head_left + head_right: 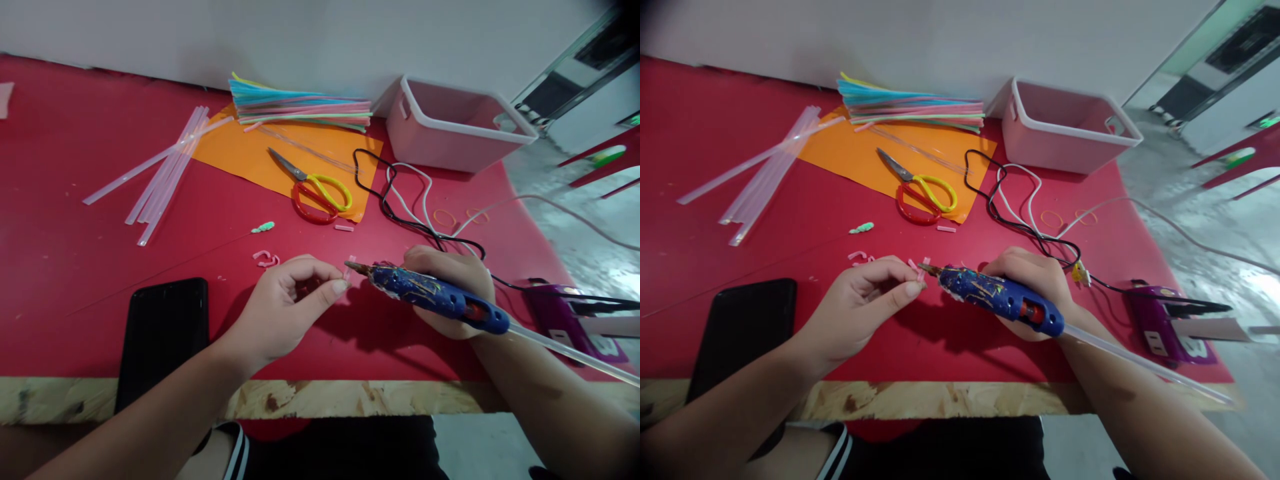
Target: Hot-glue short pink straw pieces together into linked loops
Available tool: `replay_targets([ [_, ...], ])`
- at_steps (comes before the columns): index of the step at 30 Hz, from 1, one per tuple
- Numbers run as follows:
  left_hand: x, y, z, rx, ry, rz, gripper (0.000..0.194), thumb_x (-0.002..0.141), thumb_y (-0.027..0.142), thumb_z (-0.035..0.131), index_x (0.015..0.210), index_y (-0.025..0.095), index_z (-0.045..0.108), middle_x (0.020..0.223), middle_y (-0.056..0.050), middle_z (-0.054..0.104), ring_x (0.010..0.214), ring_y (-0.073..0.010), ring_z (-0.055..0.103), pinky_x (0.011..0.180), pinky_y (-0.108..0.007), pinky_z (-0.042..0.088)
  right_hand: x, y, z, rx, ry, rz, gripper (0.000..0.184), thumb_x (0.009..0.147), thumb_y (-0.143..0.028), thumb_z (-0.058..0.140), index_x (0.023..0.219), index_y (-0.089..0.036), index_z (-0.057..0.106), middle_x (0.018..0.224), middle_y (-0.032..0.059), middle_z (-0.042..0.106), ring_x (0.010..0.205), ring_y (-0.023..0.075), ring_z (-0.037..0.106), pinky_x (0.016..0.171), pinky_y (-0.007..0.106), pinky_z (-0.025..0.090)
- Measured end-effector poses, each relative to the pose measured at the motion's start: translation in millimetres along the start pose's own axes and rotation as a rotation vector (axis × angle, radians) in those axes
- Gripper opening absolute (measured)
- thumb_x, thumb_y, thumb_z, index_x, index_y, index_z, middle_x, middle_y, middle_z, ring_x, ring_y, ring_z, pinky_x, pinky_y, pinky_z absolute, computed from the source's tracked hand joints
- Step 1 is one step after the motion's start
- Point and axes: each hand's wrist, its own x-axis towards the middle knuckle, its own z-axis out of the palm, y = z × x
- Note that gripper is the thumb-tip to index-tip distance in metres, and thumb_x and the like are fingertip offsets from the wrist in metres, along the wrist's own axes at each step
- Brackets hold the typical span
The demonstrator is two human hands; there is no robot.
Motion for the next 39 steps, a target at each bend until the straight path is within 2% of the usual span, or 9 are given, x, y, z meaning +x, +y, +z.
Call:
replay_targets([
  [7, 1, 1, -0.3, 0.024, 0.006, -0.006, 0.008, 0.087, 0.020, 0.070, 0.080, 0.017, 0.070, 0.078, 0.001, 0.064, 0.073, -0.0104, 0.059, 0.069, -0.021, 0.048, 1, -1, -1, -0.122, 0.061, 0.040, 0.015, 0.078, -0.022, 0.061, 0.093, -0.024, 0.060, 0.070, 0.0011, 0.066, 0.052, 0.0133, 0.059, 0.048, 0.027, 0.047],
  [12, 1, 2, 0.9, -0.014, 0.026, -0.032, 0.008, 0.086, 0.021, 0.071, 0.079, 0.017, 0.069, 0.080, 0.000, 0.068, 0.077, -0.0118, 0.063, 0.072, -0.022, 0.051, -8, 1, -1, -0.125, 0.195, 0.126, 0.022, 0.074, -0.016, 0.061, 0.095, -0.025, 0.062, 0.060, -0.0040, 0.063, 0.044, 0.0116, 0.054, 0.042, 0.025, 0.042],
  [14, 1, 2, 0.9, -0.020, 0.020, -0.040, 0.009, 0.086, 0.022, 0.070, 0.079, 0.017, 0.069, 0.079, -0.001, 0.069, 0.077, -0.0121, 0.063, 0.073, -0.022, 0.051, -9, 2, 0, -0.074, 0.174, 0.084, 0.020, 0.075, -0.017, 0.061, 0.094, -0.025, 0.062, 0.063, -0.0030, 0.064, 0.048, 0.0131, 0.057, 0.045, 0.025, 0.045],
  [17, 1, 1, 0.4, -0.019, 0.026, -0.046, 0.007, 0.086, 0.022, 0.071, 0.081, 0.017, 0.070, 0.081, -0.001, 0.070, 0.076, -0.0119, 0.064, 0.072, -0.022, 0.051, -7, 2, 1, 0.029, 0.070, -0.007, 0.016, 0.078, -0.021, 0.062, 0.093, -0.024, 0.060, 0.072, 0.0015, 0.065, 0.058, 0.0166, 0.061, 0.052, 0.029, 0.049],
  [21, 1, 0, 0.0, -0.033, 0.021, -0.046, 0.006, 0.086, 0.022, 0.071, 0.082, 0.017, 0.072, 0.081, -0.001, 0.072, 0.075, -0.0116, 0.065, 0.070, -0.022, 0.051, -2, -1, 2, 0.039, -0.003, -0.025, 0.017, 0.078, -0.018, 0.062, 0.095, -0.024, 0.059, 0.073, 0.0023, 0.065, 0.061, 0.0169, 0.061, 0.057, 0.031, 0.051],
  [26, 1, 2, 0.5, -0.052, 0.025, -0.056, 0.008, 0.085, 0.021, 0.072, 0.079, 0.017, 0.070, 0.076, 0.001, 0.069, 0.070, -0.0101, 0.062, 0.066, -0.020, 0.050, 0, -2, 1, 0.009, -0.013, -0.041, 0.019, 0.078, -0.019, 0.062, 0.096, -0.023, 0.059, 0.075, 0.0027, 0.066, 0.064, 0.0165, 0.063, 0.058, 0.029, 0.052],
  [32, 1, 2, 0.2, -0.072, -0.009, -0.046, 0.008, 0.087, 0.021, 0.071, 0.081, 0.017, 0.071, 0.078, 0.001, 0.071, 0.074, -0.0099, 0.066, 0.071, -0.019, 0.052, -5, 3, 0, 0.033, -0.031, -0.019, 0.024, 0.077, -0.018, 0.065, 0.099, -0.023, 0.060, 0.079, 0.0034, 0.066, 0.067, 0.0166, 0.064, 0.061, 0.029, 0.052],
  [39, 1, 0, 0.1, -0.050, 0.000, -0.038, 0.008, 0.088, 0.023, 0.071, 0.082, 0.018, 0.071, 0.081, 0.000, 0.071, 0.076, -0.0118, 0.066, 0.073, -0.022, 0.053, -6, 4, 0, 0.044, 0.003, 0.005, 0.020, 0.078, -0.021, 0.065, 0.097, -0.024, 0.061, 0.080, 0.0031, 0.070, 0.067, 0.0177, 0.067, 0.061, 0.030, 0.054],
])
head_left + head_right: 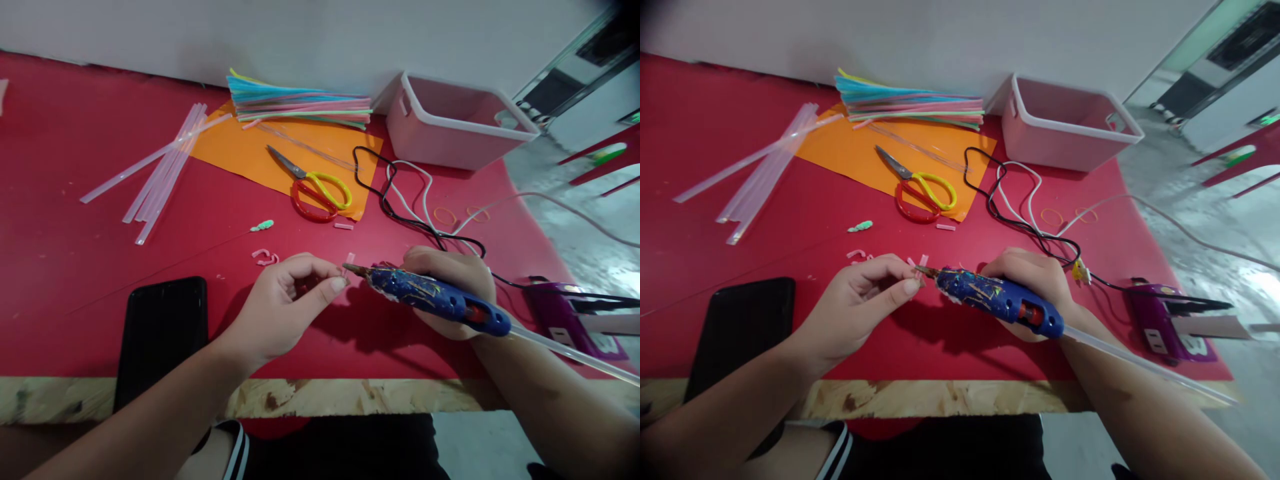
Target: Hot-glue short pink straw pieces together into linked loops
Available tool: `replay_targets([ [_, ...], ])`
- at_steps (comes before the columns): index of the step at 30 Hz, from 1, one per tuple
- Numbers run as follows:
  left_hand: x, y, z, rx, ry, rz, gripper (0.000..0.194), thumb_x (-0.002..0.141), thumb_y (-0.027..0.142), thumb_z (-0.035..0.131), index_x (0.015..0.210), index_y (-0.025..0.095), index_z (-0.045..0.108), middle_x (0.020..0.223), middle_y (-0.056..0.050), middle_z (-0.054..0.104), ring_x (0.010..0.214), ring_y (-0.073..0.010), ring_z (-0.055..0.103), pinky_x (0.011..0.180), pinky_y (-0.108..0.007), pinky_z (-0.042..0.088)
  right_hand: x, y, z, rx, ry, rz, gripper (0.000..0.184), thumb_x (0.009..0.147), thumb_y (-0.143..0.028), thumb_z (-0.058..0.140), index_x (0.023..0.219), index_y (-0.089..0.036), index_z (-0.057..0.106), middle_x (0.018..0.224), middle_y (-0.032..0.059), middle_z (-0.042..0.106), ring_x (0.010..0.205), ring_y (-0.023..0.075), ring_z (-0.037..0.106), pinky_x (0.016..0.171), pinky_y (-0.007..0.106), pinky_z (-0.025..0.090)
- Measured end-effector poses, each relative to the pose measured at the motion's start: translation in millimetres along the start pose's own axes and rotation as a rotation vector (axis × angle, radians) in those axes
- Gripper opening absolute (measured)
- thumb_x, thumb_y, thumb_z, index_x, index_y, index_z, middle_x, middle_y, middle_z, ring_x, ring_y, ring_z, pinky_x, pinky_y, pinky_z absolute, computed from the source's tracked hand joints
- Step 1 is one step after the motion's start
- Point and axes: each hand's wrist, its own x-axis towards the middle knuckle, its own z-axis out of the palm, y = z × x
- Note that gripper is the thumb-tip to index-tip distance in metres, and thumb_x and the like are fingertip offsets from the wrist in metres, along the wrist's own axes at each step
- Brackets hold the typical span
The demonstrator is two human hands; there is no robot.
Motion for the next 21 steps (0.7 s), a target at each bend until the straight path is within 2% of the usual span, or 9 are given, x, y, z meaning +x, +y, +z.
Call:
replay_targets([
  [5, -1.0, -0.1, 0.0, 0.011, 0.009, 0.008, 0.007, 0.087, 0.021, 0.071, 0.081, 0.018, 0.070, 0.079, 0.001, 0.068, 0.075, -0.0101, 0.063, 0.072, -0.020, 0.051, 0.6, -1.2, -0.1, -0.005, -0.023, 0.033, 0.022, 0.078, -0.018, 0.064, 0.098, -0.026, 0.060, 0.084, 0.0048, 0.072, 0.069, 0.0196, 0.069, 0.059, 0.032, 0.054],
  [21, -0.2, 2.0, -0.4, 0.001, -0.005, 0.006, 0.009, 0.088, 0.018, 0.070, 0.080, 0.016, 0.069, 0.076, 0.002, 0.067, 0.074, -0.0084, 0.063, 0.071, -0.018, 0.050, 5.3, -6.6, 0.4, -0.086, 0.049, 0.020, 0.019, 0.078, -0.021, 0.062, 0.096, -0.027, 0.059, 0.076, 0.0033, 0.070, 0.061, 0.0177, 0.067, 0.049, 0.030, 0.049],
])
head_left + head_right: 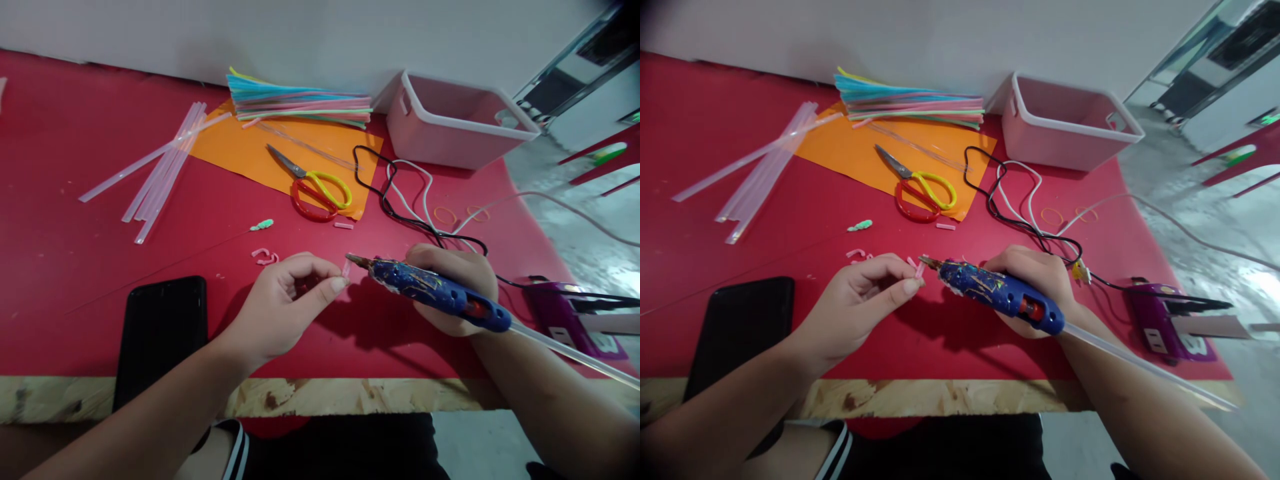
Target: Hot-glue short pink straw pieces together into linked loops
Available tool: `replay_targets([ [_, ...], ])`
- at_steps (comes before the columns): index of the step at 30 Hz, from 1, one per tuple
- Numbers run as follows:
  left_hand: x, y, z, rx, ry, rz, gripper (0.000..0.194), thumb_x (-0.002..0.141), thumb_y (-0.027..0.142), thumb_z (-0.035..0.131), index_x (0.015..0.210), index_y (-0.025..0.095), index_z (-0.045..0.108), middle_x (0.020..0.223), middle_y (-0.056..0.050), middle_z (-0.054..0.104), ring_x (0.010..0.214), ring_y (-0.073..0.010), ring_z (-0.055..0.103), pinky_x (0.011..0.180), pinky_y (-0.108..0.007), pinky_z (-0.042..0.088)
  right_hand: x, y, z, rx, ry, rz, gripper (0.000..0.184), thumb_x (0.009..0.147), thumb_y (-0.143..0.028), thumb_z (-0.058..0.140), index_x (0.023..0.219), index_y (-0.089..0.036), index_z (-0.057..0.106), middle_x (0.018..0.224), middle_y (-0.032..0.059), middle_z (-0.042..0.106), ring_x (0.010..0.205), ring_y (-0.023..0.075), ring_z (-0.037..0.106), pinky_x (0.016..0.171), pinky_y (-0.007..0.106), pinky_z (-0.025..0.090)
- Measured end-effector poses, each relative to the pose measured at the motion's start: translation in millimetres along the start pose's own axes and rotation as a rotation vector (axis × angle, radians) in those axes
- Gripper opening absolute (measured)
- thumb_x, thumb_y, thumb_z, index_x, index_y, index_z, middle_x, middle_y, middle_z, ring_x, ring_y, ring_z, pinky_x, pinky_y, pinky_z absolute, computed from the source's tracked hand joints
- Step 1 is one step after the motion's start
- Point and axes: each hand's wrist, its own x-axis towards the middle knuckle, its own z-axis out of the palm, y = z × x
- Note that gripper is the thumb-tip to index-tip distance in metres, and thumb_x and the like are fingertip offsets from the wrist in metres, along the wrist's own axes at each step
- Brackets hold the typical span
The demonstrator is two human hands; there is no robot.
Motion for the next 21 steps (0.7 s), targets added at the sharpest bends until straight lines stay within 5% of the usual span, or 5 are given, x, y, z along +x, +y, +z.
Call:
replay_targets([
  [8, 0.3, -1.3, 1.2, -0.028, 0.048, -0.020, 0.009, 0.087, 0.019, 0.071, 0.080, 0.016, 0.067, 0.076, 0.004, 0.065, 0.071, -0.0059, 0.059, 0.070, -0.015, 0.048, -2.8, 2.2, -1.1, -0.022, 0.071, -0.049, 0.018, 0.080, -0.015, 0.060, 0.096, -0.024, 0.061, 0.075, 0.0024, 0.068, 0.062, 0.0142, 0.064, 0.054, 0.027, 0.049],
  [21, 0.9, -2.9, -0.4, -0.008, 0.044, 0.000, 0.005, 0.085, 0.018, 0.071, 0.082, 0.017, 0.069, 0.077, 0.004, 0.067, 0.071, -0.0060, 0.060, 0.068, -0.015, 0.048, -1.2, 4.0, -0.6, 0.047, -0.057, -0.097, 0.011, 0.087, -0.025, 0.061, 0.098, -0.024, 0.060, 0.074, 0.0027, 0.066, 0.064, 0.0156, 0.062, 0.058, 0.031, 0.051],
])
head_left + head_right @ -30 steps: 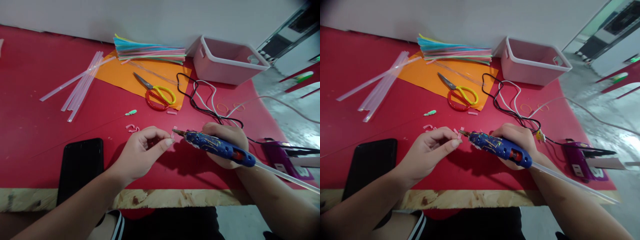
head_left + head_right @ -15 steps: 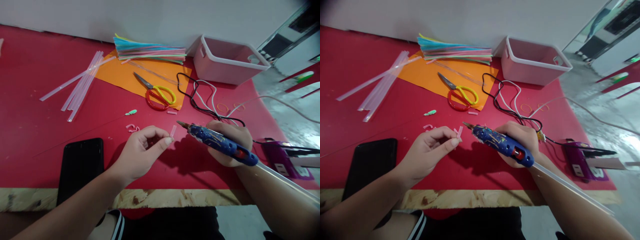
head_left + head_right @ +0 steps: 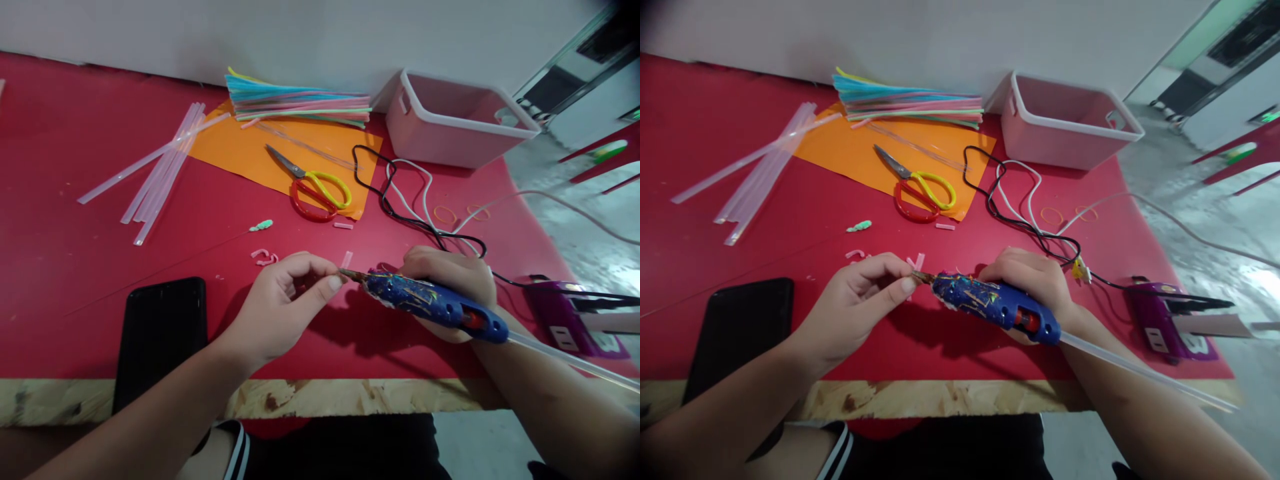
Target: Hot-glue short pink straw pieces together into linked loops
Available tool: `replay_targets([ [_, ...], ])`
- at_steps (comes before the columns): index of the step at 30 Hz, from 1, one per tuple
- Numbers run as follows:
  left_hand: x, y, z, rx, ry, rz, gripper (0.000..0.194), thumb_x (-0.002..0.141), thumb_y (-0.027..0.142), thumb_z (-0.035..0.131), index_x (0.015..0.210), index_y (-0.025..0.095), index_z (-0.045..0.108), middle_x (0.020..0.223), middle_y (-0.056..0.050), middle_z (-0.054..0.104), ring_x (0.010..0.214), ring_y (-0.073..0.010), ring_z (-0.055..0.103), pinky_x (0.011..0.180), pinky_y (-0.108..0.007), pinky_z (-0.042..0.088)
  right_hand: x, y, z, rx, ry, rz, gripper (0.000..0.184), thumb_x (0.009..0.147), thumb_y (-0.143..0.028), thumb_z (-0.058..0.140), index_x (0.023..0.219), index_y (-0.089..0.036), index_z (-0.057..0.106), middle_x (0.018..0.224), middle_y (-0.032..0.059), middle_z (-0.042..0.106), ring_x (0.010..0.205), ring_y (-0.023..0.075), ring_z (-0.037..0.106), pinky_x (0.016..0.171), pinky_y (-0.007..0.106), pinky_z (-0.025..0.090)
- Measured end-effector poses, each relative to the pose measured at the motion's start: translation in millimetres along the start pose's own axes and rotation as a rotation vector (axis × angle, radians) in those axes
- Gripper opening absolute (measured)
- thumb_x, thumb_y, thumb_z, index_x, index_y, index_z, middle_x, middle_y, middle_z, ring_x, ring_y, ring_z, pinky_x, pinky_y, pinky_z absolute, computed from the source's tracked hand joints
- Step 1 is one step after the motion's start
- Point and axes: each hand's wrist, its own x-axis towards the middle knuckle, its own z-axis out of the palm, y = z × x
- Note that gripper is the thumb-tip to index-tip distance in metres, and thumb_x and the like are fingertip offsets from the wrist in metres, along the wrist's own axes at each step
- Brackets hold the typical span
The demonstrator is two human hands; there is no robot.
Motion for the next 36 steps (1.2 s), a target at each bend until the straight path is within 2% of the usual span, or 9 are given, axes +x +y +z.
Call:
replay_targets([
  [9, 0, 0, 1.1, -0.020, -0.019, 0.009, 0.007, 0.086, 0.018, 0.072, 0.080, 0.019, 0.070, 0.077, 0.005, 0.071, 0.073, -0.0057, 0.064, 0.071, -0.015, 0.050, -4, 3, -1, 0.008, -0.006, 0.031, 0.017, 0.084, -0.025, 0.065, 0.101, -0.025, 0.061, 0.079, 0.0051, 0.068, 0.067, 0.0171, 0.065, 0.059, 0.032, 0.051],
  [16, -1, 1, 0.8, 0.012, -0.005, 0.010, 0.006, 0.086, 0.019, 0.072, 0.081, 0.018, 0.069, 0.079, 0.003, 0.069, 0.075, -0.0078, 0.063, 0.072, -0.017, 0.051, -3, 3, 0, 0.013, 0.013, 0.034, 0.024, 0.079, -0.019, 0.066, 0.102, -0.025, 0.061, 0.079, 0.0047, 0.068, 0.067, 0.0175, 0.065, 0.057, 0.031, 0.051],
  [22, -1, -1, 0.4, 0.024, -0.024, 0.016, 0.007, 0.088, 0.020, 0.070, 0.082, 0.018, 0.068, 0.081, 0.001, 0.068, 0.078, -0.0092, 0.062, 0.074, -0.019, 0.051, -4, 2, 1, 0.011, 0.041, 0.062, 0.020, 0.078, -0.021, 0.066, 0.098, -0.024, 0.061, 0.081, 0.0032, 0.070, 0.066, 0.0176, 0.066, 0.059, 0.031, 0.053],
  [29, -1, 1, 1.9, -0.002, -0.003, 0.006, 0.007, 0.086, 0.019, 0.071, 0.081, 0.017, 0.067, 0.077, 0.003, 0.066, 0.074, -0.0079, 0.060, 0.070, -0.018, 0.050, 1, -1, 0, -0.180, 0.078, 0.109, 0.021, 0.077, -0.021, 0.063, 0.098, -0.025, 0.059, 0.079, 0.0030, 0.072, 0.064, 0.0177, 0.067, 0.056, 0.029, 0.051],
  [32, -1, 2, 3.2, -0.006, 0.030, -0.002, 0.009, 0.086, 0.020, 0.071, 0.079, 0.017, 0.067, 0.075, 0.003, 0.065, 0.068, -0.0080, 0.057, 0.066, -0.019, 0.049, 5, 3, -1, -0.239, -0.060, 0.132, 0.031, 0.075, -0.024, 0.063, 0.106, -0.022, 0.062, 0.088, 0.0057, 0.073, 0.073, 0.0205, 0.068, 0.063, 0.032, 0.052],
  [34, 0, 3, 3.6, -0.008, 0.057, 0.003, 0.010, 0.086, 0.021, 0.071, 0.078, 0.017, 0.066, 0.072, 0.003, 0.064, 0.062, -0.0081, 0.054, 0.062, -0.021, 0.047, 6, 4, -1, -0.233, -0.182, 0.163, 0.040, 0.073, -0.018, 0.058, 0.112, -0.020, 0.062, 0.092, 0.0067, 0.073, 0.079, 0.0222, 0.067, 0.071, 0.036, 0.053],
  [36, 0, 4, 3.8, 0.006, 0.068, 0.008, 0.010, 0.086, 0.021, 0.070, 0.077, 0.018, 0.065, 0.070, 0.003, 0.063, 0.059, -0.0083, 0.052, 0.060, -0.021, 0.046, 6, 4, -3, -0.223, -0.246, 0.182, 0.049, 0.070, -0.013, 0.053, 0.117, -0.020, 0.064, 0.098, 0.0079, 0.071, 0.087, 0.0235, 0.065, 0.079, 0.040, 0.052],
])
